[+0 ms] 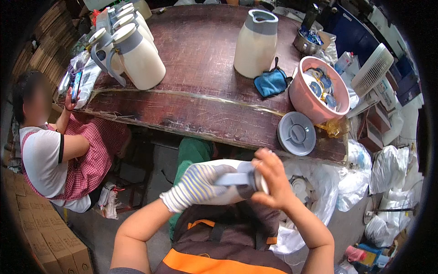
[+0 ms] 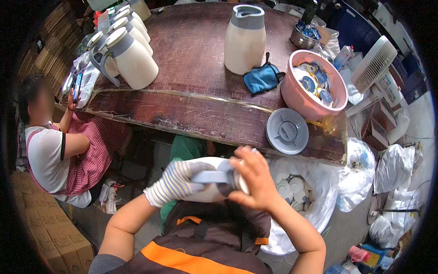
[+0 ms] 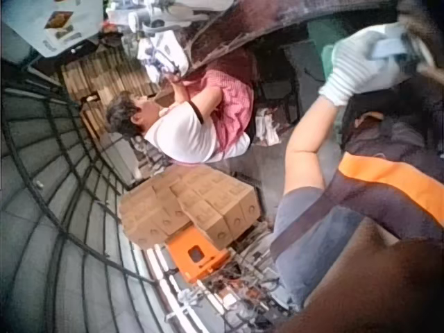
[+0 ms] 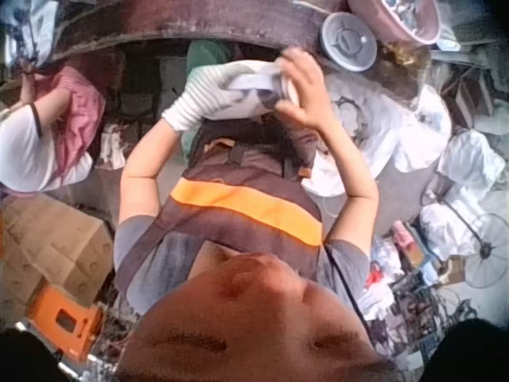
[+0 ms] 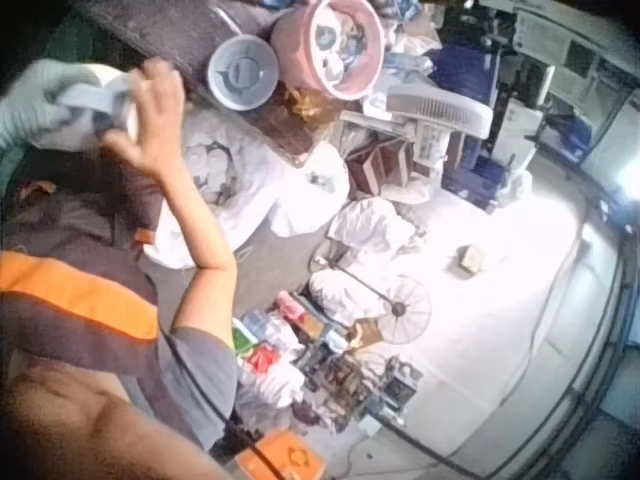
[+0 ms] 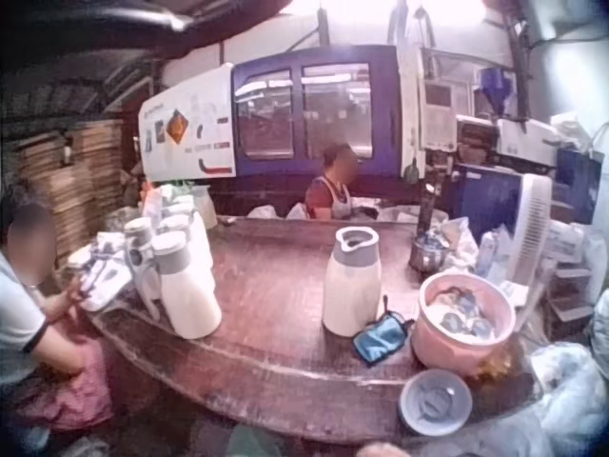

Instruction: The person assembles white thermos flasks by attaching lids and inserting small blue circular components into the spouts. They handle the flasks one at a time, placing finished units on a wooden table. A coworker sits nearby using a phone.

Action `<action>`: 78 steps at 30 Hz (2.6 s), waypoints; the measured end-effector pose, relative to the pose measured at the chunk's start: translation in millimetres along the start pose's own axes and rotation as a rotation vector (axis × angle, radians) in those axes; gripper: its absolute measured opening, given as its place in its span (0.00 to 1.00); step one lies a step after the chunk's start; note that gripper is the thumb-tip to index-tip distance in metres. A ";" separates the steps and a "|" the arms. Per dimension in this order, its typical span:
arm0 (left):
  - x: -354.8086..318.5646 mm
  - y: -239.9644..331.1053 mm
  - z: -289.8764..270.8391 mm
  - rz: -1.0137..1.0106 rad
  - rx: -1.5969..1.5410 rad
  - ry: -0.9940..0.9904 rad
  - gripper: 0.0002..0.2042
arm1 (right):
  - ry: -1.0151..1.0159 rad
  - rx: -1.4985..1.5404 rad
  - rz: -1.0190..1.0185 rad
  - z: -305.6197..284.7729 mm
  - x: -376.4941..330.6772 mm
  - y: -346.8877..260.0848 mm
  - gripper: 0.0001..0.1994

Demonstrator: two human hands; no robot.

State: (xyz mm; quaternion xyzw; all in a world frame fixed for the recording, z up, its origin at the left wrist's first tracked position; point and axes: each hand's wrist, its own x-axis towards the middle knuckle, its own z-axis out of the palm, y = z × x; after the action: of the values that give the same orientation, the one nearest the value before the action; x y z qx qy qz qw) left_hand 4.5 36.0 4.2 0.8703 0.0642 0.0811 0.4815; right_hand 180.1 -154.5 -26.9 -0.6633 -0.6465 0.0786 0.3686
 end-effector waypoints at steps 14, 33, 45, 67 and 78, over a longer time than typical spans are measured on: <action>-11.4 15.4 43.5 -0.001 0.182 0.091 0.27 | 0.053 0.012 0.559 10.3 -0.3 -19.2 0.38; -4.9 14.6 -8.5 -0.220 -0.007 0.002 0.08 | -0.228 0.047 -0.419 -25.1 17.9 -83.5 0.44; -20.6 52.1 2.8 -0.680 -0.787 -0.529 0.17 | -0.177 0.371 0.336 -5.5 22.2 -12.6 0.49; 8.6 -8.6 64.8 -0.438 -1.254 0.150 0.10 | 0.141 -0.431 0.664 -192.2 87.6 227.9 0.19; 10.7 -3.7 54.8 -0.499 -1.156 0.157 0.12 | 0.723 0.056 0.578 -202.3 59.6 207.9 0.14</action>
State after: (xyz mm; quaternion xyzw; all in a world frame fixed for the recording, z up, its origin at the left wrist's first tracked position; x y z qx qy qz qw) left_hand 26.0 -5.4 -26.8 0.4201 0.2461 0.0516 0.8719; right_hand 472.9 -155.9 17.4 -0.7910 -0.2625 -0.0408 0.5512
